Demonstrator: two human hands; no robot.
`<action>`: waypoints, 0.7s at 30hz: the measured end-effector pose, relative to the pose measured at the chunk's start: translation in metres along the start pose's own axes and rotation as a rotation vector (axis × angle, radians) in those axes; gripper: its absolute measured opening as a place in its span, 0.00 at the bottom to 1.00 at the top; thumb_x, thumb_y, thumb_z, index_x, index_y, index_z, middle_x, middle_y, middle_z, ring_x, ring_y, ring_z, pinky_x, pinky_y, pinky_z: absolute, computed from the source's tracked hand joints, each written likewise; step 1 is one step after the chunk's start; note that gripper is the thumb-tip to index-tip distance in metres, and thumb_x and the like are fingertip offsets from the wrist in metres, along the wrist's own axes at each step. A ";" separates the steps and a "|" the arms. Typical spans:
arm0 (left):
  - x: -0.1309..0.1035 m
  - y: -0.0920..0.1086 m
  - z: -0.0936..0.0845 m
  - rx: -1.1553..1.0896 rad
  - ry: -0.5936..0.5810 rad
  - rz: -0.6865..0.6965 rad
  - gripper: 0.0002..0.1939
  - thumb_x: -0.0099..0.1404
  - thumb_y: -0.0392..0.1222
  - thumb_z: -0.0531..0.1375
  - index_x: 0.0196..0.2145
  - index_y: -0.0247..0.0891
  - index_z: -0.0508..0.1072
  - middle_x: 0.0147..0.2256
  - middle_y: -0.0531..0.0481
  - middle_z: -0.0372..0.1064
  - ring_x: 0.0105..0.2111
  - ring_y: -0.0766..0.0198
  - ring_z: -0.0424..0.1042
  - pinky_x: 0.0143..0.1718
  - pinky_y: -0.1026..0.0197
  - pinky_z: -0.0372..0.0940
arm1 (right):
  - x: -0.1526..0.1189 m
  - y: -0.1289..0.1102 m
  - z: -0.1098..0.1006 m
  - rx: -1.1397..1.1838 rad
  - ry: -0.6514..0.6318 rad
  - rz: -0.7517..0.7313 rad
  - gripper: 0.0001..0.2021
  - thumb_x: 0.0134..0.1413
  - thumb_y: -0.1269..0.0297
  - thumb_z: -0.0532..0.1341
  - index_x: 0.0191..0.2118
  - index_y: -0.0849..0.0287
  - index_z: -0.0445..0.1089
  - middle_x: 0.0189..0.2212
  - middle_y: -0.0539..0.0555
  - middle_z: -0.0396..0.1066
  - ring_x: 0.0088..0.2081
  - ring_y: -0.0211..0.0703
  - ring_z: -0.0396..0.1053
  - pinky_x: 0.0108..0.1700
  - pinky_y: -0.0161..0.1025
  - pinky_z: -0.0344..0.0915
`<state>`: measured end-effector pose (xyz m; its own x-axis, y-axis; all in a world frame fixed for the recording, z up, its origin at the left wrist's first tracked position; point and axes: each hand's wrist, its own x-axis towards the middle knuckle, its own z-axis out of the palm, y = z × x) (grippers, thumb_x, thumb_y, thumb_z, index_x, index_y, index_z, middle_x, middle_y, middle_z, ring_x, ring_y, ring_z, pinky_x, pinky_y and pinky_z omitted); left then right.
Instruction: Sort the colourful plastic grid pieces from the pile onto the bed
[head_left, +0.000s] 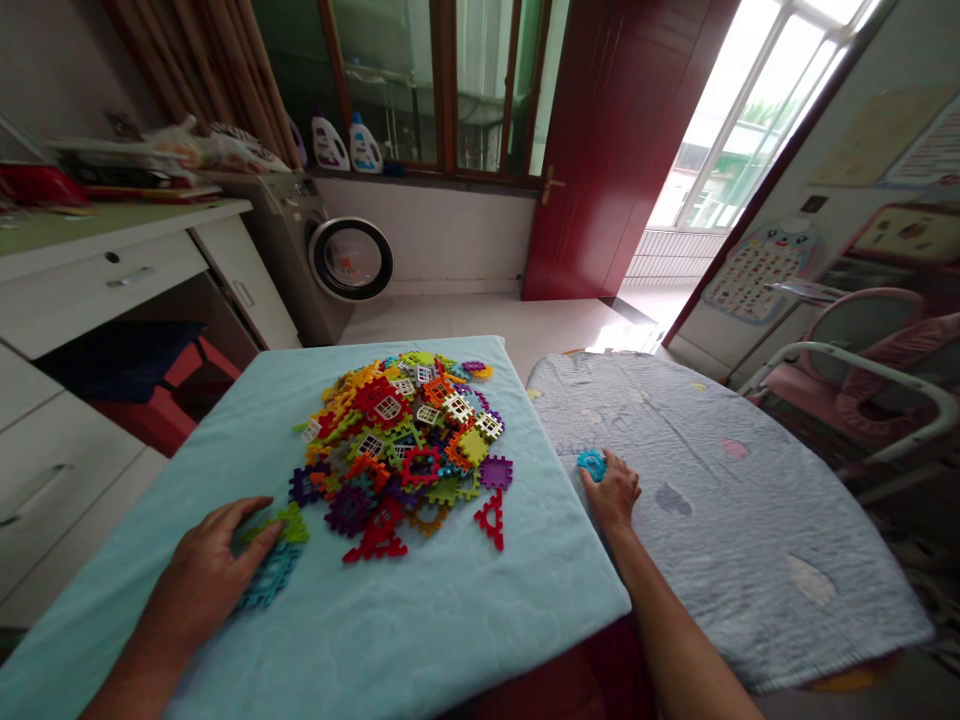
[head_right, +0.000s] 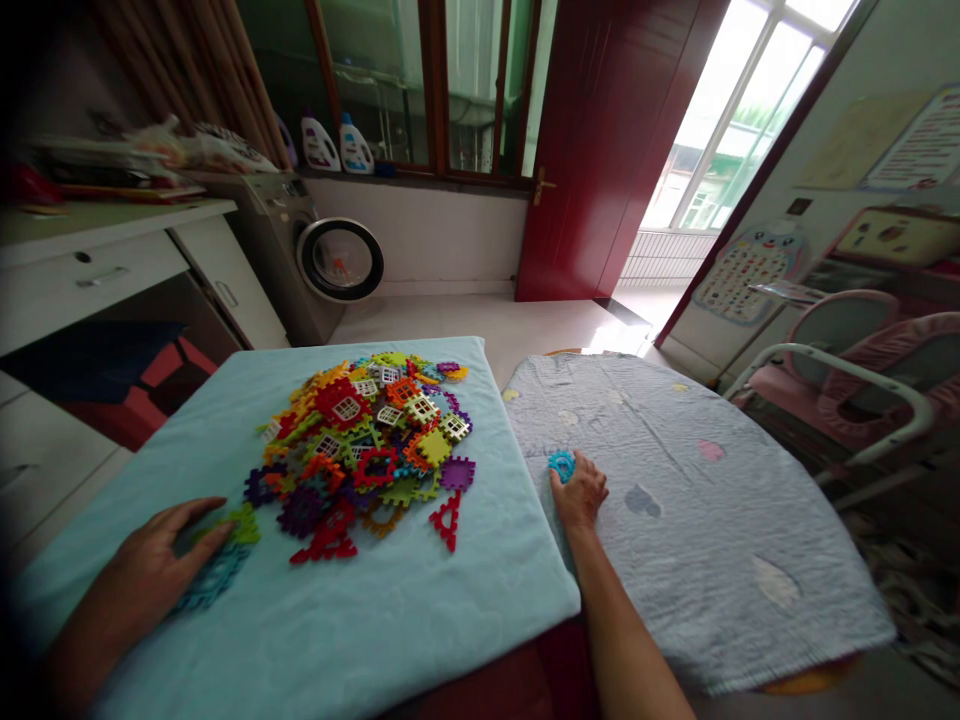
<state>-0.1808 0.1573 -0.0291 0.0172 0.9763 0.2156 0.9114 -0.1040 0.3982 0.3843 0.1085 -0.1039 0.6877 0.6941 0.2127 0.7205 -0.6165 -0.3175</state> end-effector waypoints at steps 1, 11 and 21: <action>0.000 0.000 0.000 0.000 0.002 -0.004 0.30 0.60 0.62 0.51 0.47 0.36 0.73 0.49 0.37 0.74 0.50 0.45 0.73 0.58 0.45 0.64 | -0.001 0.000 0.000 -0.008 0.003 0.005 0.29 0.57 0.53 0.60 0.62 0.61 0.63 0.56 0.64 0.68 0.56 0.60 0.62 0.52 0.49 0.59; -0.001 0.015 -0.012 -0.122 0.014 -0.084 0.24 0.62 0.60 0.53 0.45 0.42 0.74 0.47 0.44 0.76 0.49 0.49 0.75 0.56 0.47 0.67 | -0.007 0.000 -0.002 -0.019 -0.015 0.001 0.31 0.56 0.51 0.59 0.61 0.64 0.63 0.54 0.67 0.68 0.55 0.63 0.63 0.53 0.54 0.60; -0.002 0.039 -0.027 -0.444 -0.074 -0.188 0.32 0.55 0.69 0.59 0.43 0.39 0.77 0.46 0.41 0.77 0.49 0.47 0.74 0.56 0.46 0.65 | 0.016 -0.003 -0.024 0.180 0.012 -0.003 0.38 0.48 0.44 0.60 0.60 0.67 0.62 0.55 0.73 0.66 0.57 0.72 0.61 0.54 0.65 0.60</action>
<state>-0.1568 0.1458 0.0104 -0.0869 0.9952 0.0455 0.6385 0.0206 0.7694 0.3946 0.1124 -0.0772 0.6875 0.6907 0.2242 0.6954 -0.5374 -0.4771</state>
